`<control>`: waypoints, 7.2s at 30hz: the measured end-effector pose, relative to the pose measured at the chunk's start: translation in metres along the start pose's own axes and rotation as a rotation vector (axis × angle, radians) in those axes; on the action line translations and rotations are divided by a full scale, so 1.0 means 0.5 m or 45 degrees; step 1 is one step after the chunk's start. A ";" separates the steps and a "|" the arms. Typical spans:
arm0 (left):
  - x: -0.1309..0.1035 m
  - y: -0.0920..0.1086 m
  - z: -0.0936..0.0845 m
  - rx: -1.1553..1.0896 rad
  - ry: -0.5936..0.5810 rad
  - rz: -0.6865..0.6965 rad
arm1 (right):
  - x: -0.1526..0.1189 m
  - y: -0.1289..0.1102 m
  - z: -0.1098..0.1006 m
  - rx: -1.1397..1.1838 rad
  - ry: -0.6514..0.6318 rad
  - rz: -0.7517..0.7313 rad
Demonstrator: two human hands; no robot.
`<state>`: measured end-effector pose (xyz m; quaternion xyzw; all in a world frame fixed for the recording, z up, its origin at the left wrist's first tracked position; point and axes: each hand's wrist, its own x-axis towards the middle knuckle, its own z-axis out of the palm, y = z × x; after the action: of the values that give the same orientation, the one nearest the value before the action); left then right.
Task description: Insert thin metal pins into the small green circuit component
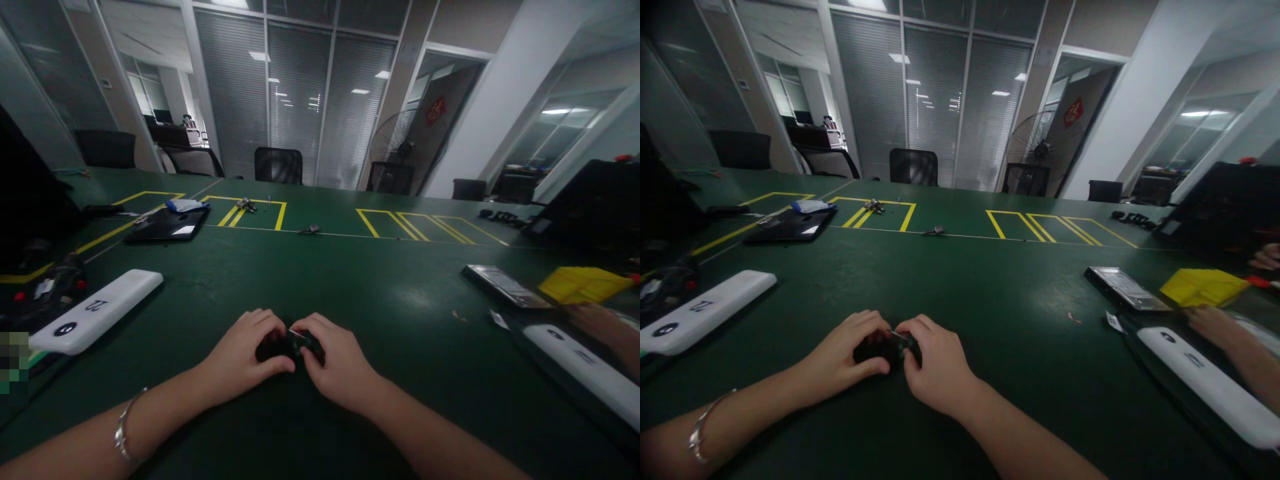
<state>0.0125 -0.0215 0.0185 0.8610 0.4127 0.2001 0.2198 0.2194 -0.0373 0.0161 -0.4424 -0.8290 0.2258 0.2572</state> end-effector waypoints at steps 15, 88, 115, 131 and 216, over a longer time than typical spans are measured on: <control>-0.001 0.006 -0.001 -0.226 -0.012 0.017 | 0.004 0.010 0.009 -0.010 -0.009 0.033; 0.000 0.002 0.027 -1.112 0.059 -0.138 | -0.002 0.010 0.016 0.426 0.352 -0.141; 0.004 -0.003 0.014 -0.986 0.145 -0.176 | 0.002 0.006 0.010 0.289 0.223 -0.041; -0.002 -0.003 0.020 -0.748 0.186 -0.201 | 0.003 0.011 0.014 -0.101 0.191 -0.035; 0.000 0.000 0.003 -0.834 0.219 -0.241 | 0.002 0.006 0.010 0.014 0.135 0.048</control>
<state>0.0132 -0.0218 0.0173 0.6825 0.4217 0.3724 0.4665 0.2175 -0.0357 0.0106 -0.4679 -0.8044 0.2113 0.2989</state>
